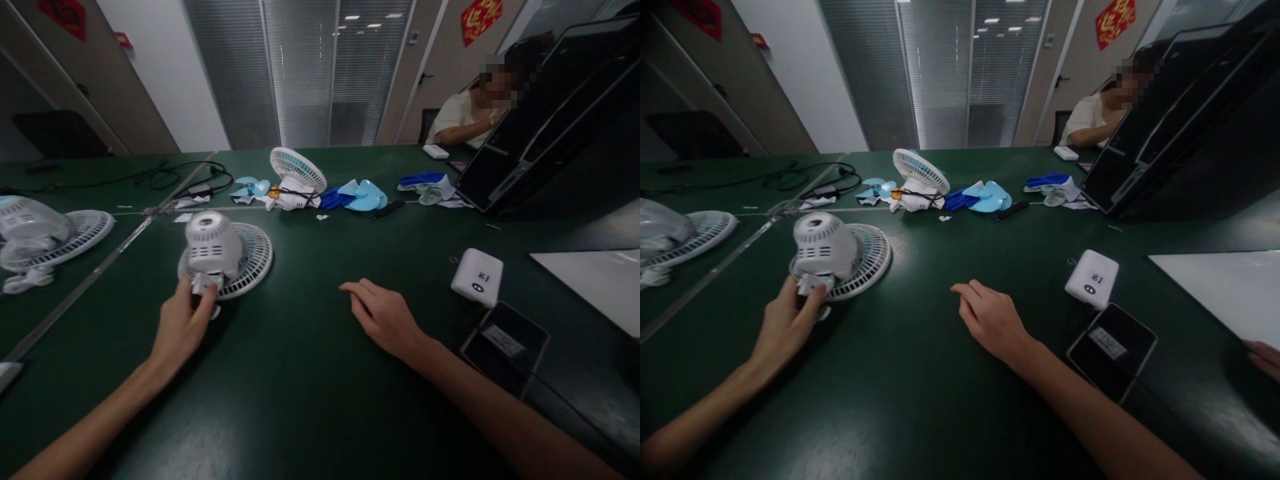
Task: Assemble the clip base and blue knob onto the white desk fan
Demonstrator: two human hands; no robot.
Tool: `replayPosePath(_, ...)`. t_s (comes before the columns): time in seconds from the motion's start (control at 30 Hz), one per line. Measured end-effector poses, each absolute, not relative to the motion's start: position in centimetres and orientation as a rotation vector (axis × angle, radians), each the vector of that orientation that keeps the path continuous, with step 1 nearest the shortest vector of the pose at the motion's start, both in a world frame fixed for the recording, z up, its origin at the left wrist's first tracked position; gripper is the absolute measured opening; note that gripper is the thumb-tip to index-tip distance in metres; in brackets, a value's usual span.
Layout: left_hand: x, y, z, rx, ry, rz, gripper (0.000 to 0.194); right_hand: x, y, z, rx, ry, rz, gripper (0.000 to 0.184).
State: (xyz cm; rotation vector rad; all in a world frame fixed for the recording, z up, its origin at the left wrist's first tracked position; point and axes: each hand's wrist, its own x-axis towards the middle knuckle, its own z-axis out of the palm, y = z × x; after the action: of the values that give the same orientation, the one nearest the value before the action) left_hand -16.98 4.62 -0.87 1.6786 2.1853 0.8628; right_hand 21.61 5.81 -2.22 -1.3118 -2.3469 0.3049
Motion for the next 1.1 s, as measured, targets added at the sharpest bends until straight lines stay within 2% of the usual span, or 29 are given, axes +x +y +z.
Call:
replayPosePath(0.2, -7.4, 2.5, -1.4, 2.042, 1.658, 0.821, 0.025, 21.3, 5.1, -2.5, -1.062, -2.34, 0.175, 0.033)
replayPosePath(0.37, -2.9, 2.1, -1.0, 2.124, 1.442, 0.73, 0.019, 21.4, 5.0, -2.3, -0.969, -2.31, 0.116, 0.02)
replayPosePath(0.5, -3.1, 1.8, -0.5, 2.169, 1.403, 0.714, 0.026, 22.1, 5.4, -2.2, -1.001, -2.235, 0.132, 0.017)
replayPosePath(0.63, -5.8, 0.1, -0.5, 2.301, 1.373, 0.663, 0.06, 22.4, 5.5, -2.3, -0.985, -2.187, 0.144, 0.018)
replayPosePath(0.67, -6.6, -0.4, -0.6, 2.332, 1.354, 0.608, 0.057, 22.4, 5.5, -2.3, -0.977, -2.178, 0.146, 0.019)
replayPosePath(0.73, -7.7, -1.4, -0.6, 2.35, 1.28, 0.496, 0.039, 22.3, 5.4, -2.4, -0.966, -2.155, 0.147, 0.022)
replayPosePath(0.8, -8.3, -2.1, -0.5, 2.284, 1.203, 0.454, 0.032, 22.3, 5.4, -2.4, -0.96, -2.133, 0.147, 0.025)
replayPosePath(0.93, -7.5, -2.4, 0.3, 1.869, 1.233, 0.593, 0.043, 22.3, 5.4, -2.5, -0.954, -2.098, 0.152, 0.027)
replayPosePath(1.1, -5.3, -2.2, 0.5, 1.405, 1.183, 0.793, 0.039, 22.3, 5.6, -2.8, -0.979, -2.064, 0.181, 0.027)
